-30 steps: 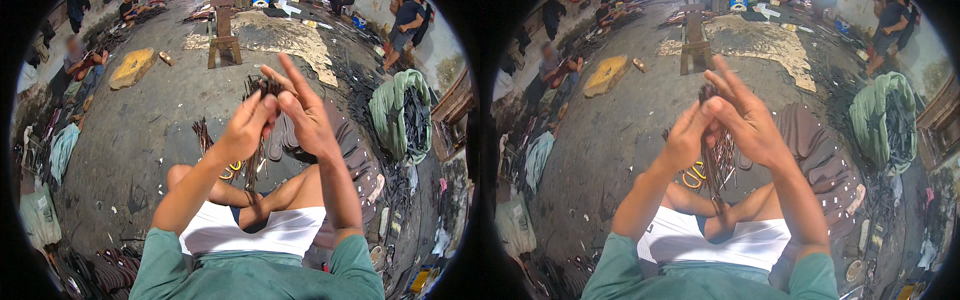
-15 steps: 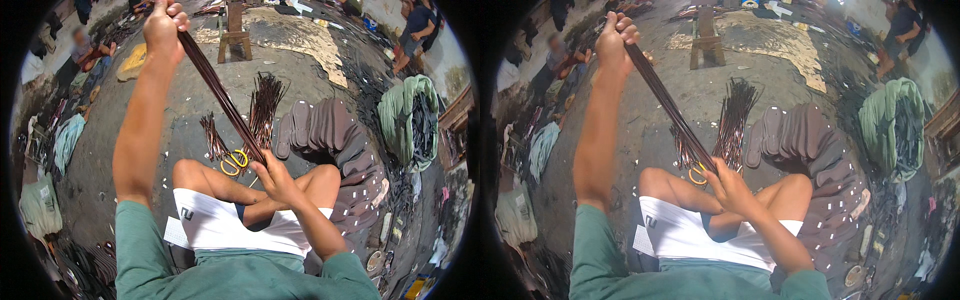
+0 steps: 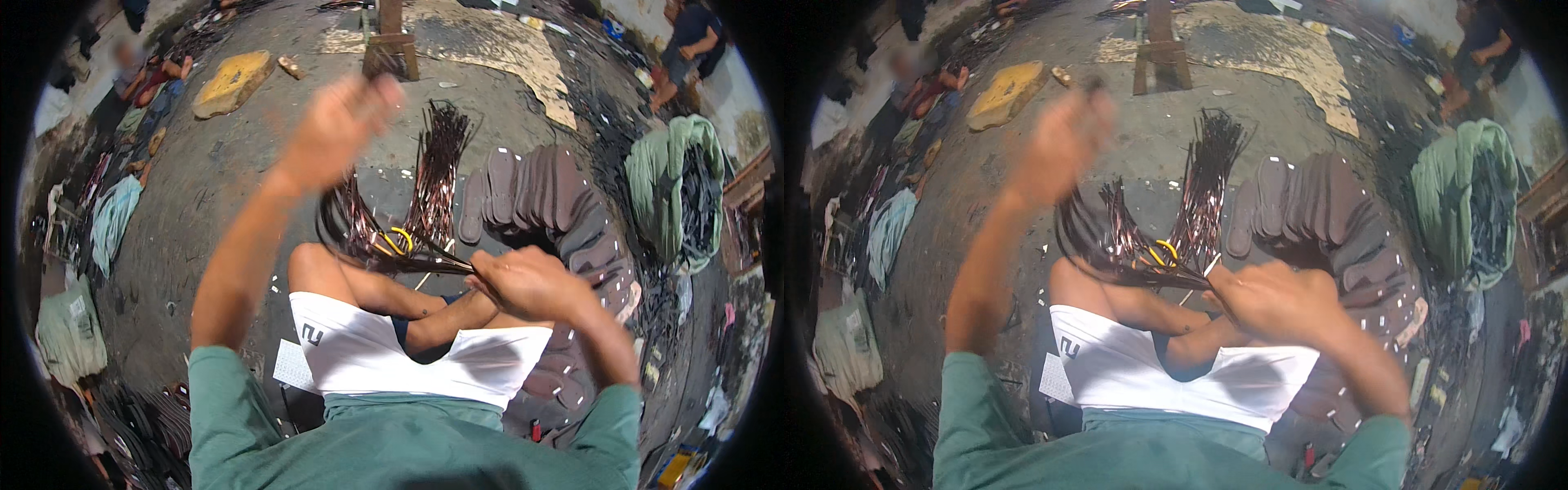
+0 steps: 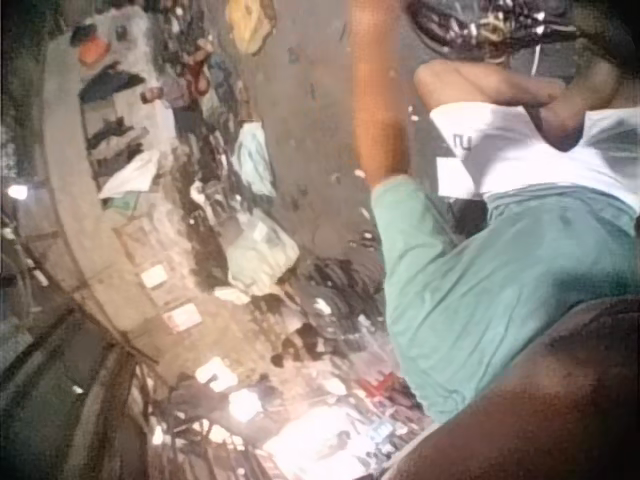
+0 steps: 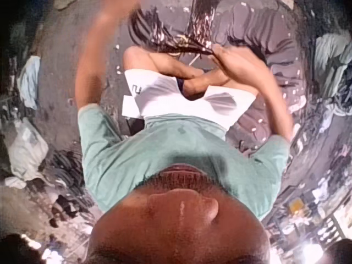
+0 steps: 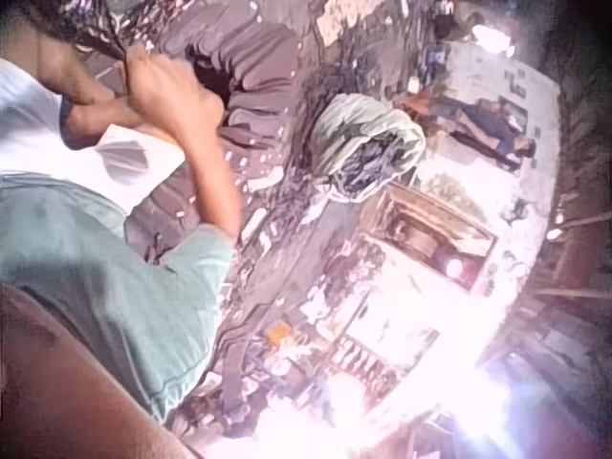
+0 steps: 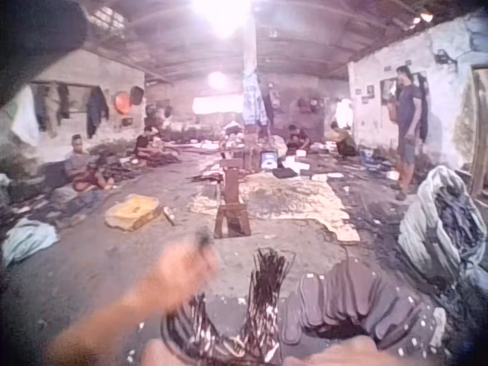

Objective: The person sits on the floor and repeatedly gathers bundles of dark flexible strips, aligns them, and cuts them into shorter lengths using yellow-handled scissors. The cut pieces are placed into a growing pile on the floor.

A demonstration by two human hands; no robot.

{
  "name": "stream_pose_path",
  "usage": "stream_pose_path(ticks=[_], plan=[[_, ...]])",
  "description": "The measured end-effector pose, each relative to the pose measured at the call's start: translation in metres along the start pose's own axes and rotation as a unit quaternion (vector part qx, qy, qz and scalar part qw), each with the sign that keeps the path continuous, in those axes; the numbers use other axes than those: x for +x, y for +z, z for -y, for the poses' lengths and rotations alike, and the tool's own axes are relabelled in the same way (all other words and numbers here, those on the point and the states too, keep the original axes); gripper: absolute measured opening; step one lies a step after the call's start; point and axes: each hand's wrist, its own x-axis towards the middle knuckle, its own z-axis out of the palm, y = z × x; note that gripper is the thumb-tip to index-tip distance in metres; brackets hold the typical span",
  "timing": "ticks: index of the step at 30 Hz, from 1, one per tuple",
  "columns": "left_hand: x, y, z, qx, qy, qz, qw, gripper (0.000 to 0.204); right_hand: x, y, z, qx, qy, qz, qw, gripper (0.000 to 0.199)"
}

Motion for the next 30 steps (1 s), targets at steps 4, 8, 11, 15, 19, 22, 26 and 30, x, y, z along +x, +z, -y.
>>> stream_pose_path(ticks=[4, 8, 11, 15, 19, 22, 26, 30], plan=[[-0.062, 0.073, -0.027, -0.138, -0.057, 0.258, 0.955, 0.047, 0.009, -0.050, 0.006, -0.077, -0.110, 0.053, 0.990, 0.023], [-0.085, 0.088, -0.039, -0.339, -0.194, 0.251, 0.885, 0.035, 0.017, -0.063, 0.009, -0.092, -0.075, 0.085, 0.989, 0.027], [-0.088, 0.085, -0.038, -0.373, -0.197, 0.225, 0.878, 0.030, 0.010, -0.068, 0.014, 0.021, -0.018, -0.076, 0.997, 0.041], [-0.097, 0.085, -0.033, -0.447, -0.209, 0.187, 0.850, 0.027, 0.008, -0.025, 0.000, 0.319, -0.084, -0.339, 0.881, 0.061], [-0.103, 0.097, -0.028, -0.466, -0.230, 0.192, 0.832, 0.022, 0.020, -0.007, 0.008, 0.240, -0.125, -0.349, 0.897, 0.052], [-0.107, 0.096, -0.028, -0.474, -0.255, 0.177, 0.824, 0.021, 0.026, 0.003, 0.002, 0.261, -0.124, -0.332, 0.898, 0.052], [-0.108, 0.096, -0.027, -0.466, -0.238, 0.197, 0.829, 0.020, 0.028, 0.002, -0.001, 0.219, -0.143, -0.346, 0.901, 0.050], [-0.101, 0.092, -0.026, -0.446, -0.242, 0.206, 0.836, 0.018, 0.031, -0.001, 0.004, 0.314, -0.117, -0.360, 0.871, 0.049]])
